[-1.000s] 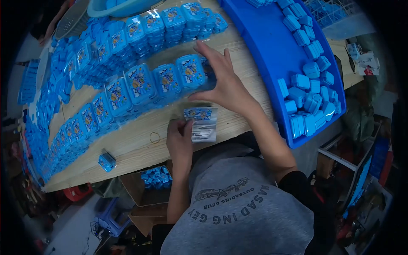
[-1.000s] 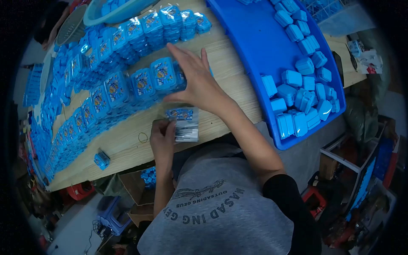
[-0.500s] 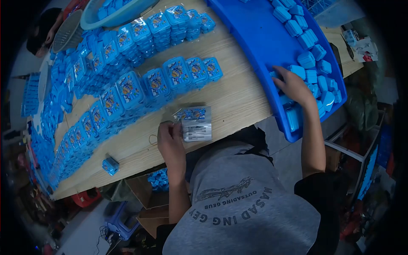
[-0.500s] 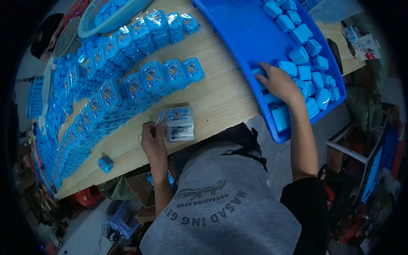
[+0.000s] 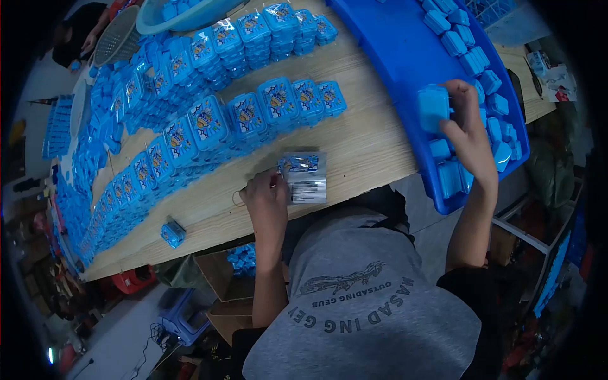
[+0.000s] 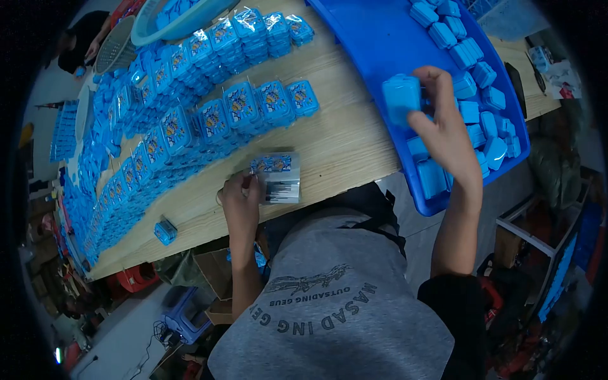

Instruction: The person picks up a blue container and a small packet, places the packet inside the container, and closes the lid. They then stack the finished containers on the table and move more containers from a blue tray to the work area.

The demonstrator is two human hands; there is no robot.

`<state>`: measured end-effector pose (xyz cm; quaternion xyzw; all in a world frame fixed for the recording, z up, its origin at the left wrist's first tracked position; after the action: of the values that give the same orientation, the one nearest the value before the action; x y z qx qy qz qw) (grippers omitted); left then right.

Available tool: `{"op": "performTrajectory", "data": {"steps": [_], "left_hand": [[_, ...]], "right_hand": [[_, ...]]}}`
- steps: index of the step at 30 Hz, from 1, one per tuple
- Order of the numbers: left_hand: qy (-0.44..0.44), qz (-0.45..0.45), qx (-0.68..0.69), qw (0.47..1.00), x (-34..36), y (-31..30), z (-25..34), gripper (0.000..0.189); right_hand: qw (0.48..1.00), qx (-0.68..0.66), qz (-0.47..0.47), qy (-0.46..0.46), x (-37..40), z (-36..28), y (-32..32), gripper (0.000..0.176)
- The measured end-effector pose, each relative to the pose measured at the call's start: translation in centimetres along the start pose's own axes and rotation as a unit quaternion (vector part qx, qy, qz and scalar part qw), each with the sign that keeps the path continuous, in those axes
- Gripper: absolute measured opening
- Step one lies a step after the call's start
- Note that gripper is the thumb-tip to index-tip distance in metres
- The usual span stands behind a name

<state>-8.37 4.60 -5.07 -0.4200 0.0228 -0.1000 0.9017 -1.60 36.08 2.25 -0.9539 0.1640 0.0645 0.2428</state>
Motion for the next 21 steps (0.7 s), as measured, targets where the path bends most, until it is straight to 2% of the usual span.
{"op": "performTrajectory", "data": {"steps": [1, 3, 5, 7, 10, 13, 14, 16, 19, 21], "left_hand": [[-0.049, -0.033, 0.050, 0.997, -0.3, 0.8, -1.2, 0.009], [-0.133, -0.086, 0.142, 0.977, -0.5, 1.8, -2.3, 0.009], [-0.208, -0.122, 0.223, 0.945, -0.4, 2.2, -2.4, 0.011], [-0.206, -0.140, 0.296, 0.922, -0.3, 3.0, -3.2, 0.011], [-0.200, -0.171, 0.335, 0.905, -0.4, 3.3, -4.3, 0.010], [-0.220, -0.188, 0.407, 0.866, -0.5, 3.3, -4.3, 0.011], [-0.230, -0.192, 0.441, 0.846, -0.6, 3.5, -4.0, 0.011], [-0.241, -0.203, 0.435, 0.843, -0.8, 3.8, -4.2, 0.013], [-0.268, -0.184, 0.468, 0.822, -0.4, 3.2, -4.4, 0.015], [-0.269, -0.179, 0.523, 0.789, 0.0, 2.7, -4.6, 0.015]], "right_hand": [[0.994, -0.111, -0.016, -0.007, 0.4, -1.8, 1.5, 0.048], [0.974, -0.180, -0.139, 0.000, 2.2, -3.1, 7.2, 0.048], [0.964, -0.154, -0.204, -0.075, 3.1, -4.6, 12.3, 0.048], [0.939, -0.226, -0.255, 0.047, 4.3, -2.4, 16.9, 0.046], [0.963, -0.111, -0.246, 0.011, 4.2, -1.4, 19.0, 0.045], [0.978, 0.006, -0.159, -0.136, 3.7, -3.1, 17.7, 0.043], [0.975, 0.026, -0.165, -0.147, 3.8, -3.4, 17.7, 0.043], [0.967, 0.065, -0.177, -0.170, 4.1, -4.2, 17.7, 0.043], [0.970, 0.081, -0.174, -0.149, 4.1, -3.3, 17.4, 0.048], [0.993, -0.051, -0.104, -0.018, 3.8, -2.2, 15.3, 0.054]]}}
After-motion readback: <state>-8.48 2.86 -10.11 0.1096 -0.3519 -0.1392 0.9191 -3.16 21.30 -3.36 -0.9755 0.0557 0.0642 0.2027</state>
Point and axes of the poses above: each hand's wrist, its own x-axis away from the middle knuckle, its own y-axis out of the palm, z = x × y, the point moved 9 cm from there along -x, towards the middle knuckle, and after that the axes turned 8 degrees about -y, right-handed, at the moved point
